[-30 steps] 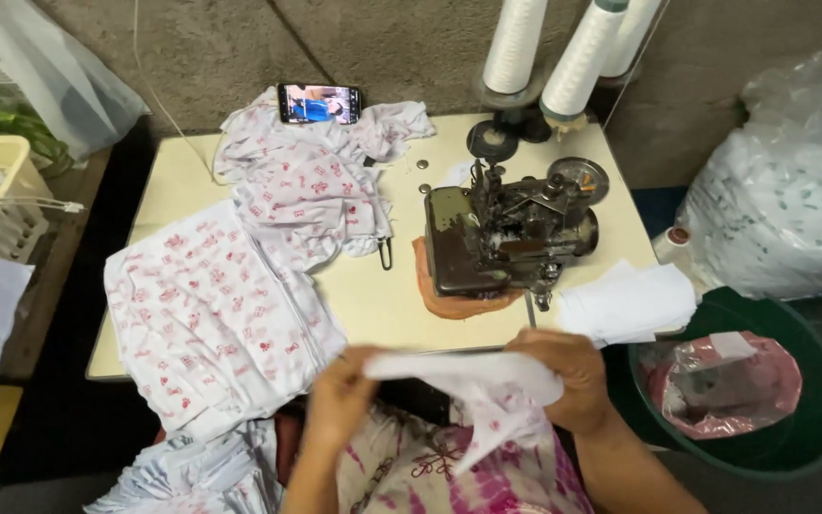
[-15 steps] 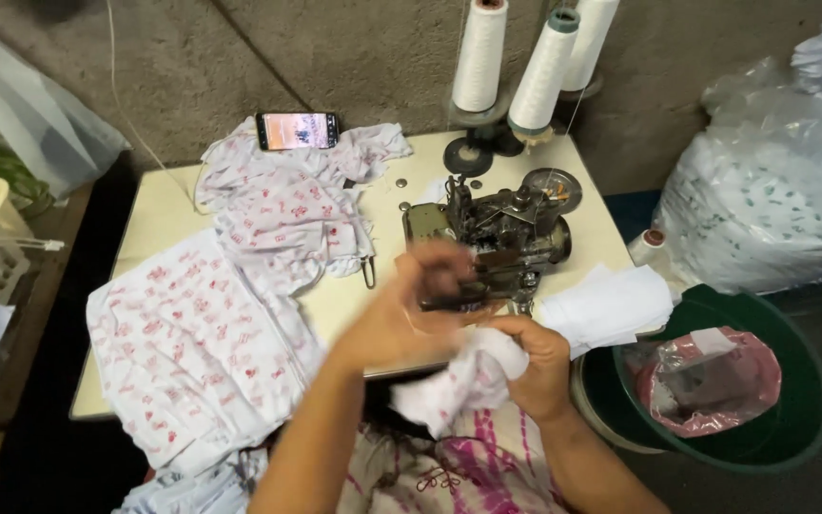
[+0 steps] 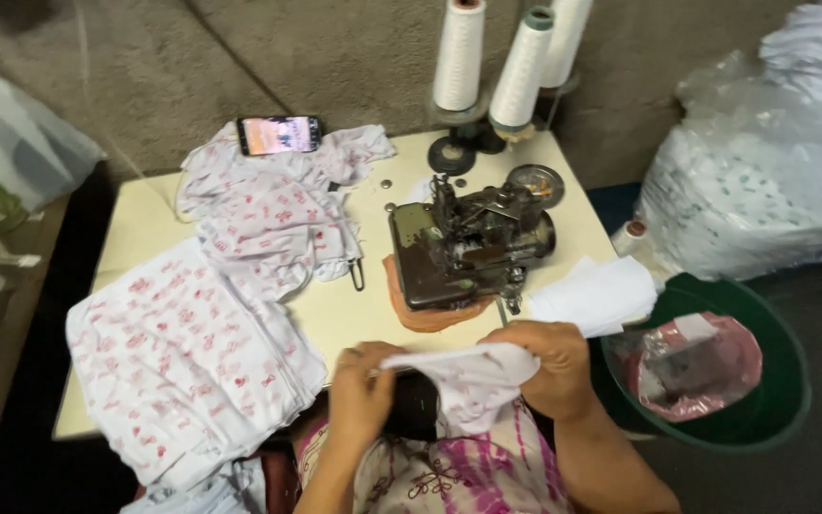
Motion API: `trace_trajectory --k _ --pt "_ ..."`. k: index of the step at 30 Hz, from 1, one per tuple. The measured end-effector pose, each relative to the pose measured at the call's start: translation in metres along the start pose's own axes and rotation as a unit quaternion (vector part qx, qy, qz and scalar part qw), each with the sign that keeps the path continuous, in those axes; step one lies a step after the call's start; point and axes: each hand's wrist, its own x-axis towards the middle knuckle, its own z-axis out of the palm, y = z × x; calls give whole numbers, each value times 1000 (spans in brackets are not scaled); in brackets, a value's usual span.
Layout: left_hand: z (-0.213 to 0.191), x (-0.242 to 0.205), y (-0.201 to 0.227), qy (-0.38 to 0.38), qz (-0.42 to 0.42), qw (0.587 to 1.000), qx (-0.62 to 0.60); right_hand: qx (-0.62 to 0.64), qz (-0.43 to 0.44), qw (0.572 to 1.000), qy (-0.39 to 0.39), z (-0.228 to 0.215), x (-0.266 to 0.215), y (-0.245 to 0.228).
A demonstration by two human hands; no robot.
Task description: Sorting and folding small fabric garment pieces at a sewing workstation.
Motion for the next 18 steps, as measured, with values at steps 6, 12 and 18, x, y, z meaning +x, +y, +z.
trace_trajectory --k 6,12,18 --pt "-36 55 35 179 -87 948 -249 -47 -28 991 118 1 -1 16" --pt "-76 158 80 215 258 906 -259 128 28 986 103 6 -12 51" --pt "7 174 39 -78 86 993 -15 510 254 808 -149 16 -49 147"
